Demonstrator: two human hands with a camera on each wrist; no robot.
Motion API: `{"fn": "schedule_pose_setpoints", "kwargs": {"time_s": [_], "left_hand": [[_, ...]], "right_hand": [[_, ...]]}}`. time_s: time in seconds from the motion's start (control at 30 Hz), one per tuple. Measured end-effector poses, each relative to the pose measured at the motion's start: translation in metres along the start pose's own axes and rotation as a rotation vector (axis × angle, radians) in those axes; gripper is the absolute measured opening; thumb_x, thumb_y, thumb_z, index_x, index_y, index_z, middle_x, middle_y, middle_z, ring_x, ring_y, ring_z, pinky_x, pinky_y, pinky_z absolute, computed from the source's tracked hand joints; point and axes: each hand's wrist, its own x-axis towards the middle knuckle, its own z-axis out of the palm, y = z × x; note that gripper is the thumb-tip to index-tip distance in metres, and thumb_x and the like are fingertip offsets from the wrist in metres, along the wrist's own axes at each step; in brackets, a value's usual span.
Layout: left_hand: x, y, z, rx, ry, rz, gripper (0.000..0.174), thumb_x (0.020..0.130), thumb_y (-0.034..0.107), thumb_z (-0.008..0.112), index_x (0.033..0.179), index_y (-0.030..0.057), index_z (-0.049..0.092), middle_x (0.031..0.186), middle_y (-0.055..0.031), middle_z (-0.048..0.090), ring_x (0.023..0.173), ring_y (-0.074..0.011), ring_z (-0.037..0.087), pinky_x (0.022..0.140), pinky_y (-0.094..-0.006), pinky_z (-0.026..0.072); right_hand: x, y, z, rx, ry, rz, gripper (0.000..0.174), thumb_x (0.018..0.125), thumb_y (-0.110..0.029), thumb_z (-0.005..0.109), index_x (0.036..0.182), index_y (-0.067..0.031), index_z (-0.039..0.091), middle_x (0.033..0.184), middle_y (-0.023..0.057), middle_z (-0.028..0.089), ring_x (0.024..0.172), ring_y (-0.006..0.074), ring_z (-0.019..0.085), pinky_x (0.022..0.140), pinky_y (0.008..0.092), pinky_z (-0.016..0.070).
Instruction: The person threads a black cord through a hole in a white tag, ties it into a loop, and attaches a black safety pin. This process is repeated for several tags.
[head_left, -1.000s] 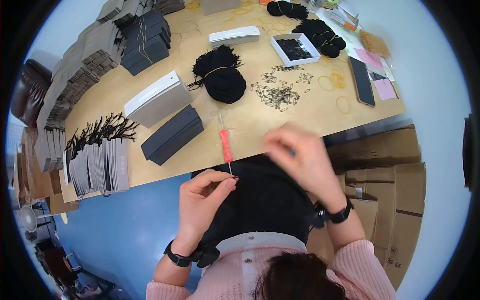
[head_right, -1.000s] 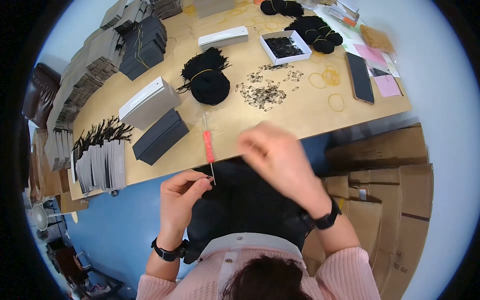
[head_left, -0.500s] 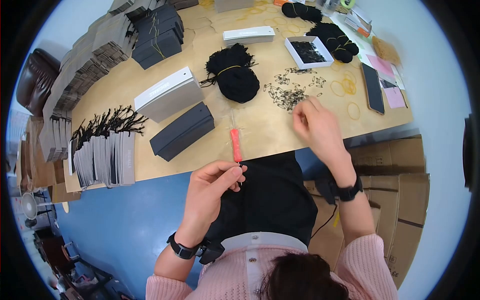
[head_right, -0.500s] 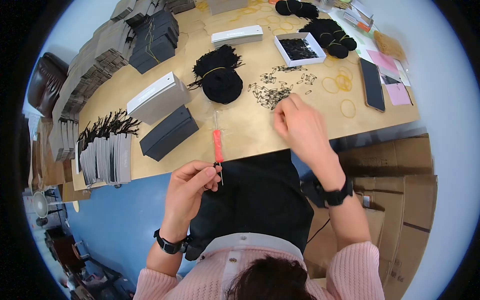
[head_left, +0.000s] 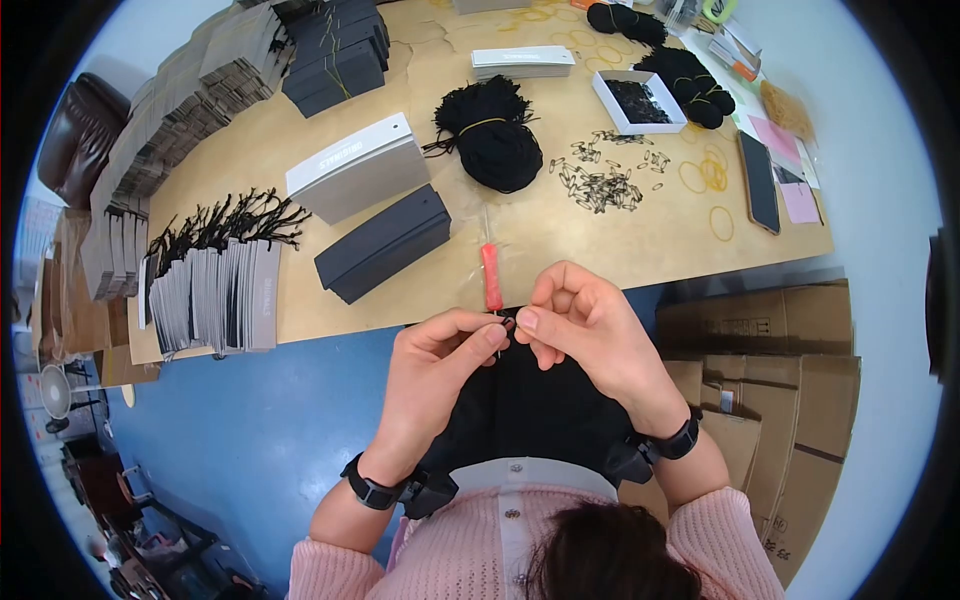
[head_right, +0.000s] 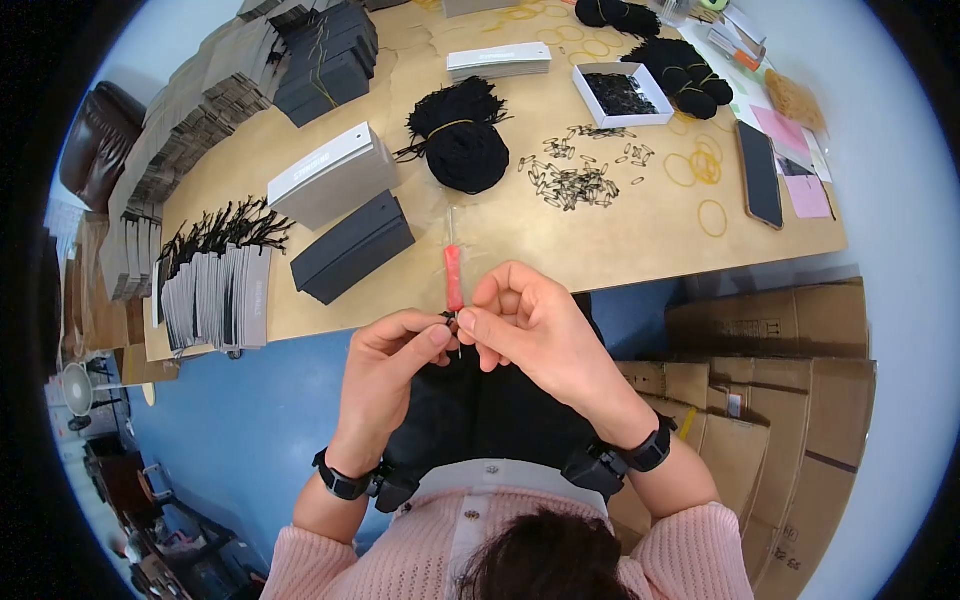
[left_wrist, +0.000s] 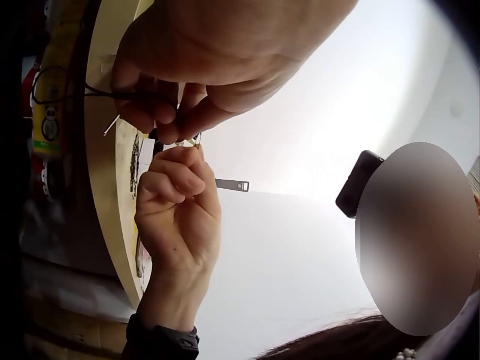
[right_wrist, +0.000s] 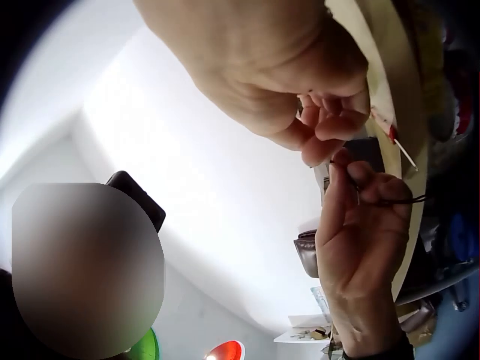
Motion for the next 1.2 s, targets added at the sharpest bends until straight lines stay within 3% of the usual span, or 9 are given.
{"fn": "schedule_pose_setpoints", "kwargs": {"time_s": [0.47, 0.73, 1.2], "left_hand": [[-0.0025, -0.0004, -0.0008, 0.000, -0.006, -0.018, 0.017, 0.094, 0.011, 0.072, 0.105, -0.0010, 0.075, 0.089, -0.0048, 0.073, 0.079, -0.0088, 0.062, 0.073, -0.0235, 0.0501], [-0.0042, -0.0017, 0.0008, -0.016, -0.002, -0.010, 0.018, 0.094, 0.011, 0.071, 0.107, -0.0010, 0.074, 0.090, -0.0062, 0.074, 0.079, -0.0088, 0.062, 0.074, -0.0234, 0.0503], [-0.0041, -0.0028, -0.0012, -0.105, -0.013, -0.018, 0.017, 0.095, 0.009, 0.070, 0.107, -0.0015, 0.074, 0.095, -0.0087, 0.074, 0.085, -0.0125, 0.067, 0.074, -0.0258, 0.0520]], "right_hand": [[-0.0093, 0.0007, 0.0057, -0.025, 0.003, 0.038, 0.013, 0.098, -0.010, 0.064, 0.100, -0.0033, 0.053, 0.088, 0.0062, 0.066, 0.067, 0.0072, 0.060, 0.060, 0.0204, 0.0489], [-0.0086, 0.0079, 0.0075, -0.009, 0.066, -0.075, 0.011, 0.098, -0.005, 0.063, 0.101, -0.0016, 0.052, 0.088, 0.0062, 0.066, 0.068, 0.0069, 0.061, 0.061, 0.0200, 0.0491], [-0.0066, 0.0091, 0.0046, 0.042, 0.043, -0.068, 0.014, 0.096, -0.011, 0.067, 0.099, -0.0037, 0.055, 0.084, 0.0063, 0.068, 0.065, 0.0074, 0.061, 0.057, 0.0195, 0.0494]]}}
